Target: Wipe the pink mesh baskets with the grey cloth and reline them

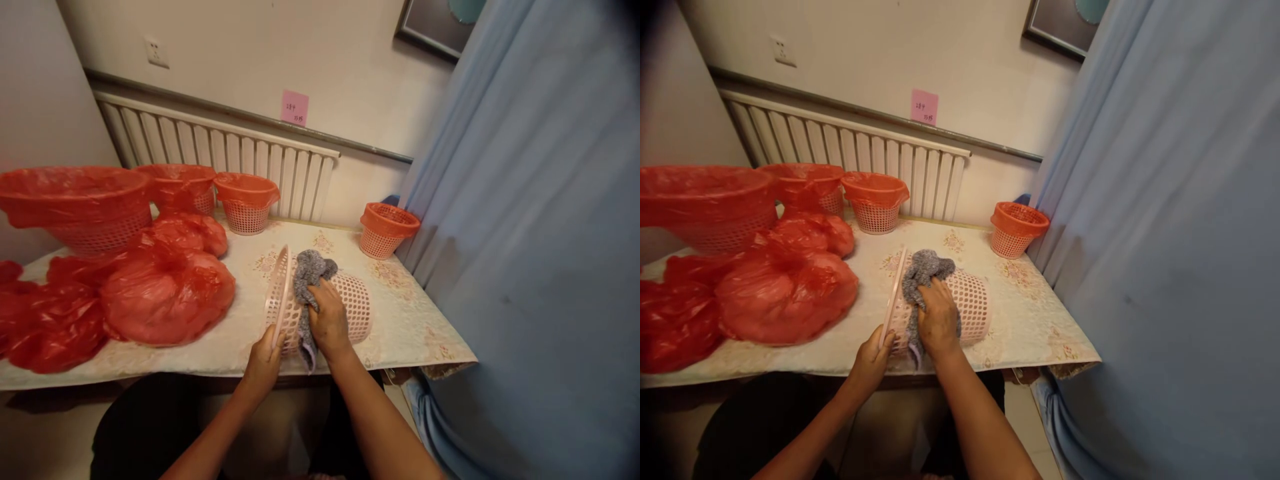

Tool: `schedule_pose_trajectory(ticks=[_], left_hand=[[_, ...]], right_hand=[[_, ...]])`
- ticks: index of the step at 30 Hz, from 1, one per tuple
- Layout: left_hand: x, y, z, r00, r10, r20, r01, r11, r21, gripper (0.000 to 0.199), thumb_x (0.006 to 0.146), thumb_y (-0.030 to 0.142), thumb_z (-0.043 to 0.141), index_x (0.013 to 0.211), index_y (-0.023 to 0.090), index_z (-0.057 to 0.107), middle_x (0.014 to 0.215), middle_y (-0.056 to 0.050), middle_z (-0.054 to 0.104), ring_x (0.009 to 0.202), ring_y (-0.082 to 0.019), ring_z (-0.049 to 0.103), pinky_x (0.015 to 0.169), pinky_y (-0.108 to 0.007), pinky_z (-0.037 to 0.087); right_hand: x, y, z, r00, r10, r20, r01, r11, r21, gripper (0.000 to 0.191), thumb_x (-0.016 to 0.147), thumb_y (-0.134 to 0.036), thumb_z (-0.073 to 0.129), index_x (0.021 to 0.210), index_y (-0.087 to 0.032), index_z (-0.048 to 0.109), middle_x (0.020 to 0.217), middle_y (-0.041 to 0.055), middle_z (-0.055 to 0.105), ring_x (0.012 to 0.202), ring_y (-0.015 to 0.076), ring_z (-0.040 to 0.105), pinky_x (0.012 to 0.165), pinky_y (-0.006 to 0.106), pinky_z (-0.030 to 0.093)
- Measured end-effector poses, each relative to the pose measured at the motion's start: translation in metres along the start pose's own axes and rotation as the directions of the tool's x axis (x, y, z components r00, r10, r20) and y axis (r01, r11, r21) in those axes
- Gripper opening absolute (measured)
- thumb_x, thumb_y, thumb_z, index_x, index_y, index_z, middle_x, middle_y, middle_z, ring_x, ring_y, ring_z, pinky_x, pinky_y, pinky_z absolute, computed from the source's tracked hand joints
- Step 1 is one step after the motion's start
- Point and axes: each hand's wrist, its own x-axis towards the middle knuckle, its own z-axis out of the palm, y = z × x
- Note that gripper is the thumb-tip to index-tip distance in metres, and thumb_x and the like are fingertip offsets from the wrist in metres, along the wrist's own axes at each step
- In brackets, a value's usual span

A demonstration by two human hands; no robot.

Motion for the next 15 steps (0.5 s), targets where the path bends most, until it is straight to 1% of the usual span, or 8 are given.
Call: schedule_pose_trajectory(ticks=[2, 4, 6, 8, 11, 13, 15], left_hand=[[-0.002, -0.001, 0.0, 1.0, 0.012, 0.006, -0.012, 1.0, -0.007, 0.028, 0.09, 0.041, 0.034, 0.083, 0.021, 0.052, 0.072, -0.002, 0.059, 0.075, -0.021, 0.06, 0.072, -0.032, 0.048], [-0.005, -0.001, 0.001, 1.0, 0.013, 0.01, -0.013, 1.0, -0.01, 0.027, 0.09, 0.042, 0.034, 0.081, 0.021, 0.05, 0.07, -0.001, 0.057, 0.074, -0.02, 0.059, 0.071, -0.031, 0.047], [-0.008, -0.001, 0.002, 1.0, 0.007, 0.015, -0.007, 1.0, -0.008, 0.028, 0.09, 0.042, 0.034, 0.08, 0.021, 0.05, 0.067, 0.0, 0.056, 0.07, -0.02, 0.057, 0.069, -0.031, 0.047], [-0.011, -0.002, 0.002, 1.0, 0.006, 0.028, -0.006, 1.0, -0.005, 0.028, 0.091, 0.042, 0.034, 0.081, 0.021, 0.051, 0.068, -0.001, 0.056, 0.068, -0.019, 0.056, 0.067, -0.03, 0.046], [-0.016, -0.004, 0.001, 0.998, 0.022, 0.056, -0.021, 1.0, -0.022, 0.028, 0.091, 0.041, 0.036, 0.086, 0.02, 0.054, 0.073, -0.003, 0.061, 0.073, -0.02, 0.058, 0.071, -0.031, 0.047], [-0.017, -0.002, -0.003, 0.994, 0.037, 0.103, -0.03, 0.998, -0.062, 0.028, 0.09, 0.04, 0.038, 0.093, 0.019, 0.056, 0.082, -0.005, 0.065, 0.081, -0.021, 0.06, 0.078, -0.033, 0.047], [-0.013, 0.006, -0.009, 0.984, 0.041, 0.172, -0.021, 0.993, -0.114, 0.029, 0.089, 0.04, 0.042, 0.1, 0.018, 0.058, 0.093, -0.007, 0.067, 0.091, -0.023, 0.061, 0.087, -0.035, 0.046]], right_hand=[[-0.003, 0.021, -0.005, 0.998, 0.053, -0.036, -0.054, 0.998, -0.021, 0.04, 0.075, -0.007, 0.046, 0.11, -0.018, 0.062, 0.119, 0.01, 0.06, 0.121, 0.0228, 0.048, 0.106, 0.043, 0.036], [-0.009, 0.044, -0.013, 0.989, 0.126, -0.075, -0.13, 0.99, -0.056, 0.039, 0.075, -0.009, 0.046, 0.109, -0.018, 0.063, 0.118, 0.0104, 0.061, 0.119, 0.0236, 0.05, 0.104, 0.043, 0.038], [-0.019, 0.066, -0.021, 0.974, 0.205, -0.098, -0.214, 0.972, -0.097, 0.038, 0.076, -0.01, 0.045, 0.108, -0.016, 0.064, 0.115, 0.0113, 0.063, 0.115, 0.0241, 0.053, 0.101, 0.043, 0.04], [-0.03, 0.083, -0.028, 0.952, 0.275, -0.136, -0.292, 0.947, -0.133, 0.036, 0.077, -0.012, 0.044, 0.108, -0.014, 0.064, 0.114, 0.0127, 0.063, 0.111, 0.0247, 0.055, 0.099, 0.043, 0.042], [-0.047, 0.097, -0.032, 0.922, 0.323, -0.215, -0.359, 0.92, -0.159, 0.036, 0.077, -0.014, 0.044, 0.108, -0.014, 0.064, 0.114, 0.0139, 0.063, 0.113, 0.026, 0.054, 0.099, 0.046, 0.041], [-0.056, 0.098, -0.031, 0.915, 0.321, -0.244, -0.363, 0.919, -0.154, 0.036, 0.077, -0.013, 0.044, 0.109, -0.014, 0.063, 0.117, 0.0139, 0.062, 0.116, 0.026, 0.052, 0.1, 0.047, 0.04], [-0.063, 0.097, -0.027, 0.916, 0.312, -0.251, -0.355, 0.924, -0.145, 0.036, 0.078, -0.012, 0.044, 0.109, -0.015, 0.063, 0.118, 0.0135, 0.061, 0.118, 0.0259, 0.051, 0.101, 0.048, 0.039]])
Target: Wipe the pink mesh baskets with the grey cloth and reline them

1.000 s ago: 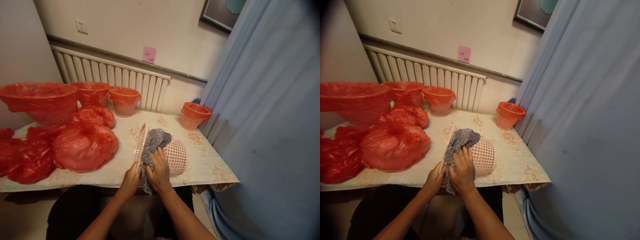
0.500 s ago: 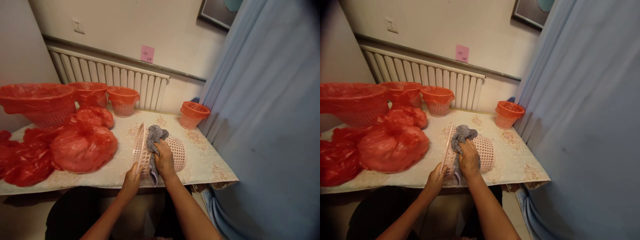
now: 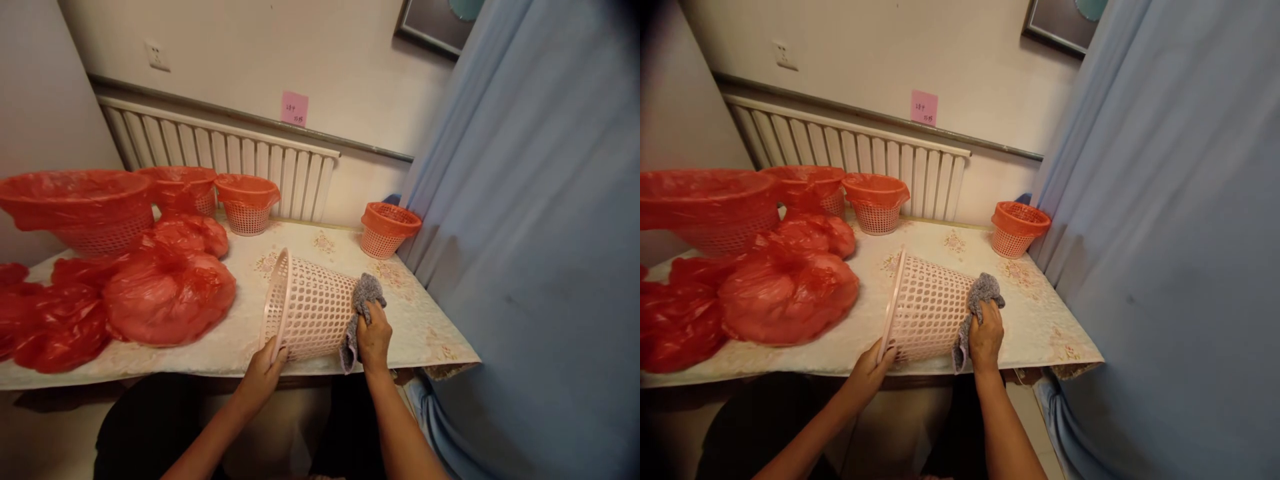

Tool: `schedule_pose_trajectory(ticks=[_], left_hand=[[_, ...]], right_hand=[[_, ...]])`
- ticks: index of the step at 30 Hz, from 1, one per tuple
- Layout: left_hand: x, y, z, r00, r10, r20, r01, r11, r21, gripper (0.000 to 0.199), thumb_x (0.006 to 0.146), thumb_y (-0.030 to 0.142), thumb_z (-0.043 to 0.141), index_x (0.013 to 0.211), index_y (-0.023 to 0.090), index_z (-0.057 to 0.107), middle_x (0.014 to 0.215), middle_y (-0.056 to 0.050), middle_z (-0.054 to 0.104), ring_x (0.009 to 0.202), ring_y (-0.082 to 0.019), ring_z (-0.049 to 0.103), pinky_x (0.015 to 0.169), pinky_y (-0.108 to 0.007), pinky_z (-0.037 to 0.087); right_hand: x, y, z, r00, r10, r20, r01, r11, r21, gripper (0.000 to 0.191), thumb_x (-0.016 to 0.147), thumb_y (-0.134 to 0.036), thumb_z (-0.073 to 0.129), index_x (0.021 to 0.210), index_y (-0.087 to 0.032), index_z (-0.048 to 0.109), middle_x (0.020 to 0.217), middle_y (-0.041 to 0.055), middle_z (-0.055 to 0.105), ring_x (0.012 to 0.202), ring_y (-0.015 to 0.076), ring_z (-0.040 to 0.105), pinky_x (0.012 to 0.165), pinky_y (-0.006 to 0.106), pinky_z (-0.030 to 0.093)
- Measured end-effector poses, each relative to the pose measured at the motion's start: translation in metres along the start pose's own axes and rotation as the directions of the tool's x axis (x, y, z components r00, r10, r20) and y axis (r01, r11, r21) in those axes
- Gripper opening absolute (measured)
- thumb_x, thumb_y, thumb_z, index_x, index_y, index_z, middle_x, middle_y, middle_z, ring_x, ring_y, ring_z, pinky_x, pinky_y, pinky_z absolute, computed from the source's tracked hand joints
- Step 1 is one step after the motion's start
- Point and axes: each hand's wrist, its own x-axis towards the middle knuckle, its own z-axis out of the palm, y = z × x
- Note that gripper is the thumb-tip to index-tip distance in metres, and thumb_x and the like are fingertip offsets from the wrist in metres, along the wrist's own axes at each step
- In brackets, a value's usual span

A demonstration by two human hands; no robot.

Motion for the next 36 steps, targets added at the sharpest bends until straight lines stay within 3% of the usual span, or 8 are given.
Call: schedule_pose_trajectory(ticks=[3, 7, 13, 18, 22, 25, 30, 36], left_hand=[[0.014, 0.027, -0.009, 0.995, -0.023, 0.095, 0.033, 0.994, -0.103, 0.036, 0.086, 0.04, 0.051, 0.112, 0.016, 0.056, 0.11, -0.009, 0.066, 0.102, -0.024, 0.059, 0.094, -0.037, 0.044], [0.042, 0.062, -0.015, 0.993, -0.091, 0.074, 0.111, 0.932, -0.345, 0.049, 0.086, 0.047, 0.05, 0.121, 0.013, 0.052, 0.113, -0.011, 0.066, 0.099, -0.024, 0.062, 0.091, -0.039, 0.046], [0.056, 0.062, -0.013, 0.973, -0.13, 0.193, 0.214, 0.824, -0.525, 0.062, 0.084, 0.052, 0.053, 0.127, 0.008, 0.047, 0.108, -0.016, 0.068, 0.094, -0.027, 0.065, 0.084, -0.043, 0.05], [0.048, 0.056, -0.006, 0.963, -0.12, 0.243, 0.23, 0.835, -0.5, 0.056, 0.085, 0.051, 0.051, 0.125, 0.011, 0.05, 0.106, -0.012, 0.069, 0.096, -0.026, 0.064, 0.088, -0.042, 0.05], [0.048, 0.049, -0.006, 0.985, -0.06, 0.162, 0.119, 0.916, -0.383, 0.051, 0.087, 0.05, 0.047, 0.12, 0.011, 0.054, 0.107, -0.01, 0.069, 0.102, -0.025, 0.062, 0.094, -0.04, 0.046], [0.048, 0.046, -0.008, 0.991, -0.038, 0.128, 0.079, 0.938, -0.336, 0.052, 0.088, 0.05, 0.045, 0.121, 0.01, 0.053, 0.114, -0.011, 0.066, 0.107, -0.025, 0.059, 0.099, -0.04, 0.043], [0.039, 0.053, -0.006, 0.983, -0.069, 0.168, 0.13, 0.912, -0.388, 0.053, 0.086, 0.051, 0.048, 0.121, 0.012, 0.052, 0.117, -0.011, 0.065, 0.105, -0.025, 0.061, 0.095, -0.04, 0.047], [0.029, 0.051, 0.0, 0.979, -0.055, 0.199, 0.141, 0.883, -0.448, 0.053, 0.086, 0.049, 0.049, 0.123, 0.012, 0.053, 0.117, -0.013, 0.065, 0.11, -0.027, 0.059, 0.096, -0.044, 0.046]], right_hand=[[-0.008, -0.002, 0.003, 1.0, -0.014, 0.013, 0.014, 1.0, 0.008, 0.036, 0.078, -0.012, 0.044, 0.109, -0.015, 0.063, 0.115, 0.0128, 0.062, 0.12, 0.026, 0.049, 0.102, 0.049, 0.039], [-0.018, -0.002, 0.004, 1.0, -0.007, 0.015, 0.006, 1.0, 0.018, 0.036, 0.079, -0.013, 0.044, 0.111, -0.014, 0.062, 0.119, 0.0135, 0.06, 0.122, 0.0262, 0.048, 0.102, 0.048, 0.039], [-0.028, -0.008, 0.005, 0.999, 0.025, -0.027, -0.024, 0.999, 0.047, 0.035, 0.08, -0.016, 0.043, 0.108, -0.013, 0.063, 0.117, 0.0154, 0.061, 0.12, 0.0278, 0.05, 0.1, 0.049, 0.041], [-0.029, -0.064, 0.009, 0.992, -0.126, 0.017, 0.122, 0.979, 0.163, 0.035, 0.079, -0.015, 0.045, 0.108, -0.016, 0.062, 0.113, 0.0118, 0.064, 0.121, 0.0268, 0.049, 0.101, 0.051, 0.04], [-0.02, -0.116, 0.005, 0.936, -0.331, 0.119, 0.291, 0.919, 0.268, 0.038, 0.074, -0.011, 0.046, 0.108, -0.018, 0.062, 0.112, 0.01, 0.064, 0.123, 0.0246, 0.047, 0.106, 0.048, 0.036], [-0.005, -0.134, 0.002, 0.918, -0.365, 0.155, 0.308, 0.903, 0.299, 0.04, 0.073, -0.01, 0.046, 0.108, -0.019, 0.062, 0.112, 0.0088, 0.063, 0.122, 0.0231, 0.048, 0.107, 0.045, 0.035], [0.02, -0.113, 0.007, 0.931, -0.302, 0.206, 0.246, 0.934, 0.258, 0.039, 0.076, -0.012, 0.047, 0.112, -0.017, 0.061, 0.114, 0.0087, 0.063, 0.121, 0.0224, 0.048, 0.106, 0.041, 0.036], [0.043, -0.034, 0.009, 0.985, -0.034, 0.167, 0.022, 0.997, 0.073, 0.037, 0.076, -0.016, 0.045, 0.107, -0.016, 0.065, 0.109, 0.0096, 0.066, 0.104, 0.0231, 0.058, 0.094, 0.038, 0.044]])
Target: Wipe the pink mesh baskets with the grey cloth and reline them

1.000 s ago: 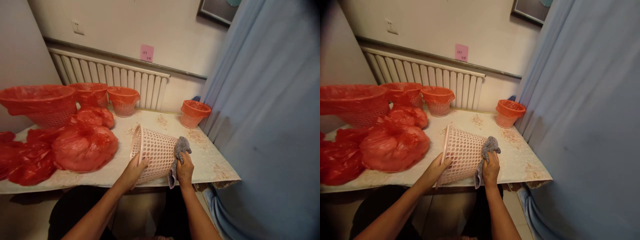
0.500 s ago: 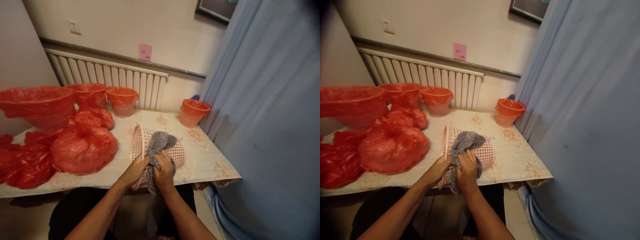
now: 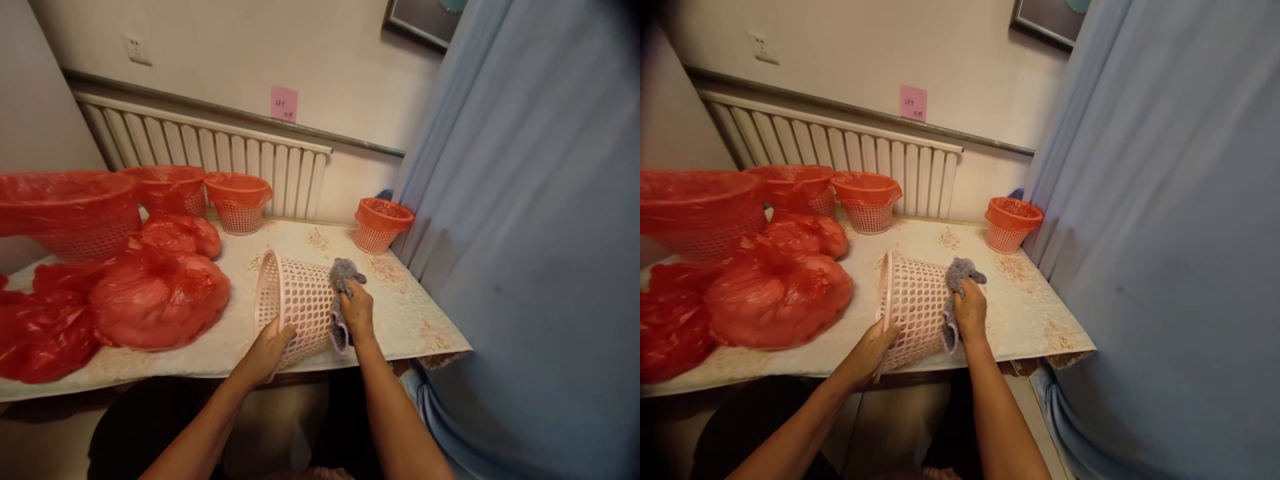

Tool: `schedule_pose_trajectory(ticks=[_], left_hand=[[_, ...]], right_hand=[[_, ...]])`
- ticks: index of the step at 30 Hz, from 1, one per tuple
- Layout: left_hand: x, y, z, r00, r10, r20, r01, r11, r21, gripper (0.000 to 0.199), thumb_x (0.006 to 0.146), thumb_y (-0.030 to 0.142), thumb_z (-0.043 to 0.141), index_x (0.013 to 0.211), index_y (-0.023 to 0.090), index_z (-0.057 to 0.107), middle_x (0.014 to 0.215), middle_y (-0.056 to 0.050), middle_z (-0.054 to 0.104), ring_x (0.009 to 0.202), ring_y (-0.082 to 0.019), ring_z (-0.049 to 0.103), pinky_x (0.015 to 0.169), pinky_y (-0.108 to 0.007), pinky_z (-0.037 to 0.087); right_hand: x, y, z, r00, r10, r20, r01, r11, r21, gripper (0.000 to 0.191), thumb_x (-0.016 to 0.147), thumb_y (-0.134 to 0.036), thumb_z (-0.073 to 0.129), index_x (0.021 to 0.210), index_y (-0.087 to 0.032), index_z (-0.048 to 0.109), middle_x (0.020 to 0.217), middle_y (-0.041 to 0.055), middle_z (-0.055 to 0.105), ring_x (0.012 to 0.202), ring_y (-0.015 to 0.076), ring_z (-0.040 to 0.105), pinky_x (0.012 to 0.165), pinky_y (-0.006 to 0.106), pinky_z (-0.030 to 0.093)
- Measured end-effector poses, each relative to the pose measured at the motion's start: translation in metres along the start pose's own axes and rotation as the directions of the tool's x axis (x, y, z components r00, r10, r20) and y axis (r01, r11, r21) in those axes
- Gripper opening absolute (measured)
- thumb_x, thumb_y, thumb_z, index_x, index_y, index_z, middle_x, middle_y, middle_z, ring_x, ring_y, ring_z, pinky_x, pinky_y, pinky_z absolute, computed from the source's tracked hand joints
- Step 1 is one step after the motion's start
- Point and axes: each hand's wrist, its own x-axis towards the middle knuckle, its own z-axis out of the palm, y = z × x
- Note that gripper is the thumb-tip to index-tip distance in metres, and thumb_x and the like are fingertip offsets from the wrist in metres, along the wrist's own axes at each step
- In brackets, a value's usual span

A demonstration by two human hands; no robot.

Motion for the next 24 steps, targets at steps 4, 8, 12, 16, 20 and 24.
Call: schedule_pose_trajectory(ticks=[4, 8, 12, 16, 20, 24], left_hand=[[0.0, -0.007, -0.005, 0.999, 0.053, -0.012, -0.051, 0.994, 0.099, 0.049, 0.088, 0.048, 0.047, 0.119, 0.012, 0.058, 0.116, -0.012, 0.066, 0.112, -0.027, 0.058, 0.101, -0.045, 0.041], [-0.002, -0.013, -0.013, 0.998, 0.062, -0.012, -0.058, 0.977, 0.204, 0.048, 0.088, 0.048, 0.047, 0.119, 0.013, 0.059, 0.121, -0.01, 0.064, 0.113, -0.026, 0.057, 0.105, -0.044, 0.037], [-0.004, -0.013, -0.017, 0.999, 0.039, 0.028, -0.044, 0.976, 0.212, 0.048, 0.089, 0.048, 0.045, 0.118, 0.014, 0.059, 0.12, -0.01, 0.064, 0.11, -0.026, 0.059, 0.105, -0.042, 0.038], [-0.004, -0.012, -0.014, 0.999, 0.028, 0.044, -0.036, 0.979, 0.202, 0.045, 0.089, 0.046, 0.045, 0.117, 0.014, 0.06, 0.113, -0.009, 0.068, 0.105, -0.026, 0.061, 0.101, -0.043, 0.041], [-0.004, -0.013, -0.011, 0.997, 0.066, 0.035, -0.072, 0.975, 0.209, 0.042, 0.088, 0.045, 0.046, 0.11, 0.014, 0.063, 0.102, -0.009, 0.071, 0.102, -0.026, 0.061, 0.1, -0.043, 0.043], [-0.006, -0.016, -0.011, 0.999, 0.037, -0.019, -0.031, 0.966, 0.256, 0.035, 0.084, 0.046, 0.05, 0.094, 0.015, 0.065, 0.085, -0.006, 0.071, 0.095, -0.025, 0.061, 0.094, -0.042, 0.047]], right_hand=[[-0.007, 0.038, -0.01, 0.986, 0.132, -0.101, -0.137, 0.99, -0.045, 0.034, 0.075, -0.02, 0.045, 0.1, -0.015, 0.066, 0.098, 0.0101, 0.068, 0.091, 0.0228, 0.061, 0.086, 0.035, 0.046], [-0.035, 0.044, -0.004, 0.962, 0.158, -0.221, -0.169, 0.985, -0.034, 0.036, 0.077, -0.019, 0.043, 0.105, -0.013, 0.064, 0.107, 0.014, 0.066, 0.102, 0.0252, 0.058, 0.091, 0.04, 0.045], [-0.061, 0.033, 0.011, 0.935, 0.153, -0.319, -0.162, 0.987, -0.003, 0.037, 0.079, -0.018, 0.042, 0.11, -0.012, 0.061, 0.119, 0.0169, 0.06, 0.116, 0.0271, 0.052, 0.099, 0.046, 0.04], [-0.077, 0.003, 0.02, 0.96, 0.062, -0.272, -0.065, 0.998, -0.001, 0.036, 0.078, -0.017, 0.044, 0.109, -0.012, 0.062, 0.118, 0.0169, 0.061, 0.117, 0.028, 0.052, 0.098, 0.048, 0.042], [-0.084, -0.046, 0.017, 0.976, -0.196, -0.091, 0.202, 0.977, 0.069, 0.035, 0.078, -0.014, 0.045, 0.108, -0.016, 0.062, 0.11, 0.0117, 0.064, 0.12, 0.0265, 0.049, 0.102, 0.05, 0.039], [-0.07, -0.086, 0.01, 0.932, -0.362, 0.022, 0.354, 0.921, 0.164, 0.041, 0.073, -0.01, 0.045, 0.11, -0.018, 0.061, 0.11, 0.0094, 0.063, 0.122, 0.0251, 0.047, 0.106, 0.05, 0.035]])
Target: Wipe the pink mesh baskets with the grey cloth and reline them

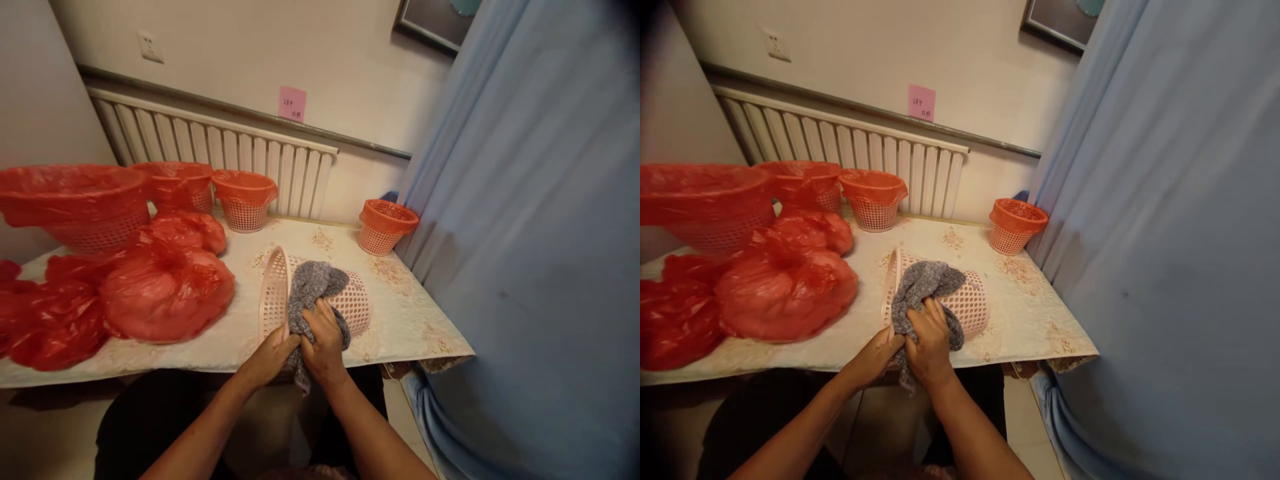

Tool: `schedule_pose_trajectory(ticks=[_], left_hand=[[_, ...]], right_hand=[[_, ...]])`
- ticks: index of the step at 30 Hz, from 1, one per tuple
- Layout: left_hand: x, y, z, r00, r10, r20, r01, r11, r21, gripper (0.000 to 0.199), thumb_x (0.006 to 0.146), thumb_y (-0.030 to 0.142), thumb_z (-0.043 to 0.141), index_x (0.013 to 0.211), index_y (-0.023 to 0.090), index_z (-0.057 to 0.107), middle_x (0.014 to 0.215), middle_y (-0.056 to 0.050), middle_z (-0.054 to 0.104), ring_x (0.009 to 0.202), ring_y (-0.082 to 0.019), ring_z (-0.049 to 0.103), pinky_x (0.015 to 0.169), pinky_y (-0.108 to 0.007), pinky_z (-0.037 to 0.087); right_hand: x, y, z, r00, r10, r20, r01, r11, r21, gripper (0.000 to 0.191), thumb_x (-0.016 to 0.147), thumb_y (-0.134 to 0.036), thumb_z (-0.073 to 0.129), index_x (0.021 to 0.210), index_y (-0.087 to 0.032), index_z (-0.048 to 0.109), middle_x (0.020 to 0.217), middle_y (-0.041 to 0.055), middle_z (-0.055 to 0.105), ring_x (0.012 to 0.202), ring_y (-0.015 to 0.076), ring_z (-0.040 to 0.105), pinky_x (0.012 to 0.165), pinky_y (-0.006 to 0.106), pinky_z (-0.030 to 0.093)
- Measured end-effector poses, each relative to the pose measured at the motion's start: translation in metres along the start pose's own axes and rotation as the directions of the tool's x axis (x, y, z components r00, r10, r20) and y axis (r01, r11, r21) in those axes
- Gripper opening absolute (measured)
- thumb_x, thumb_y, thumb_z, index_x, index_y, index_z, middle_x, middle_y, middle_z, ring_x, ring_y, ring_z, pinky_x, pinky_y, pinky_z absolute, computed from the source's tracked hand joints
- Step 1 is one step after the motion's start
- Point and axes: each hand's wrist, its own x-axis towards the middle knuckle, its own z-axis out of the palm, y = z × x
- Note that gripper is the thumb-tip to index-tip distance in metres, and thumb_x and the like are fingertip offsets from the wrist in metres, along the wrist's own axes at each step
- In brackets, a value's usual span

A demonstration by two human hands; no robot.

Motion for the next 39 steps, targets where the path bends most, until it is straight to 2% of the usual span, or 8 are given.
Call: schedule_pose_trajectory(ticks=[8, 13, 17, 22, 26, 31, 35, 39], left_hand=[[-0.008, -0.015, 0.0, 0.994, 0.039, 0.097, -0.039, 0.999, -0.003, 0.046, 0.089, 0.048, 0.045, 0.114, 0.012, 0.059, 0.106, -0.01, 0.068, 0.103, -0.026, 0.059, 0.098, -0.042, 0.043], [-0.017, -0.025, 0.003, 0.976, 0.09, 0.199, -0.088, 0.996, -0.02, 0.052, 0.09, 0.05, 0.043, 0.127, 0.015, 0.055, 0.129, -0.01, 0.059, 0.119, -0.029, 0.052, 0.108, -0.043, 0.033], [-0.02, -0.035, 0.005, 0.963, 0.096, 0.252, -0.094, 0.995, -0.023, 0.059, 0.087, 0.056, 0.045, 0.128, 0.016, 0.055, 0.133, -0.011, 0.056, 0.123, -0.031, 0.049, 0.109, -0.044, 0.032], [-0.024, -0.035, 0.007, 0.932, 0.106, 0.348, -0.104, 0.994, -0.024, 0.062, 0.085, 0.058, 0.047, 0.13, 0.015, 0.054, 0.134, -0.013, 0.055, 0.126, -0.032, 0.046, 0.11, -0.045, 0.029], [-0.023, -0.023, 0.006, 0.941, 0.093, 0.325, -0.076, 0.995, -0.065, 0.062, 0.082, 0.057, 0.052, 0.129, 0.016, 0.055, 0.133, -0.013, 0.056, 0.126, -0.032, 0.047, 0.11, -0.046, 0.03], [-0.003, 0.02, 0.014, 0.995, -0.027, 0.099, 0.049, 0.973, -0.225, 0.056, 0.082, 0.052, 0.058, 0.12, 0.012, 0.059, 0.124, -0.015, 0.062, 0.118, -0.032, 0.054, 0.106, -0.044, 0.036], [0.025, 0.053, 0.017, 0.983, -0.179, 0.048, 0.173, 0.789, -0.59, 0.053, 0.086, 0.051, 0.052, 0.121, 0.011, 0.055, 0.111, -0.016, 0.069, 0.102, -0.029, 0.064, 0.092, -0.044, 0.048], [0.04, 0.06, 0.011, 0.965, -0.251, 0.076, 0.231, 0.676, -0.7, 0.047, 0.088, 0.046, 0.053, 0.117, 0.01, 0.057, 0.099, -0.016, 0.072, 0.092, -0.027, 0.069, 0.086, -0.041, 0.052]], right_hand=[[0.048, 0.021, -0.004, 0.994, 0.11, 0.012, -0.11, 0.994, -0.002, 0.04, 0.076, -0.012, 0.047, 0.113, -0.018, 0.061, 0.116, 0.0098, 0.062, 0.122, 0.0243, 0.048, 0.106, 0.043, 0.036], [0.042, 0.075, -0.019, 0.953, 0.296, -0.062, -0.3, 0.952, -0.066, 0.035, 0.077, -0.016, 0.045, 0.105, -0.018, 0.065, 0.108, 0.0089, 0.065, 0.106, 0.0235, 0.056, 0.096, 0.038, 0.041], [0.029, 0.115, -0.039, 0.862, 0.48, -0.163, -0.5, 0.857, -0.121, 0.028, 0.076, -0.021, 0.044, 0.091, -0.018, 0.067, 0.086, 0.0056, 0.067, 0.08, 0.0199, 0.057, 0.079, 0.03, 0.044], [0.013, 0.13, -0.047, 0.813, 0.527, -0.249, -0.567, 0.813, -0.132, 0.029, 0.076, -0.023, 0.041, 0.09, -0.016, 0.066, 0.085, 0.007, 0.066, 0.077, 0.0195, 0.055, 0.074, 0.029, 0.042], [0.007, 0.127, -0.043, 0.808, 0.527, -0.263, -0.57, 0.812, -0.127, 0.032, 0.076, -0.023, 0.04, 0.093, -0.015, 0.066, 0.09, 0.0088, 0.067, 0.083, 0.0205, 0.056, 0.077, 0.03, 0.042], [0.003, 0.127, -0.04, 0.809, 0.519, -0.276, -0.566, 0.814, -0.127, 0.037, 0.076, -0.023, 0.04, 0.1, -0.014, 0.065, 0.1, 0.0119, 0.066, 0.094, 0.023, 0.057, 0.085, 0.033, 0.042], [-0.006, 0.124, -0.038, 0.809, 0.517, -0.281, -0.563, 0.818, -0.116, 0.037, 0.076, -0.024, 0.04, 0.102, -0.013, 0.064, 0.103, 0.0132, 0.066, 0.098, 0.0246, 0.057, 0.088, 0.037, 0.043], [-0.018, 0.122, -0.036, 0.821, 0.494, -0.286, -0.539, 0.835, -0.105, 0.037, 0.077, -0.023, 0.039, 0.103, -0.013, 0.064, 0.107, 0.0138, 0.065, 0.103, 0.0253, 0.056, 0.093, 0.041, 0.042]])
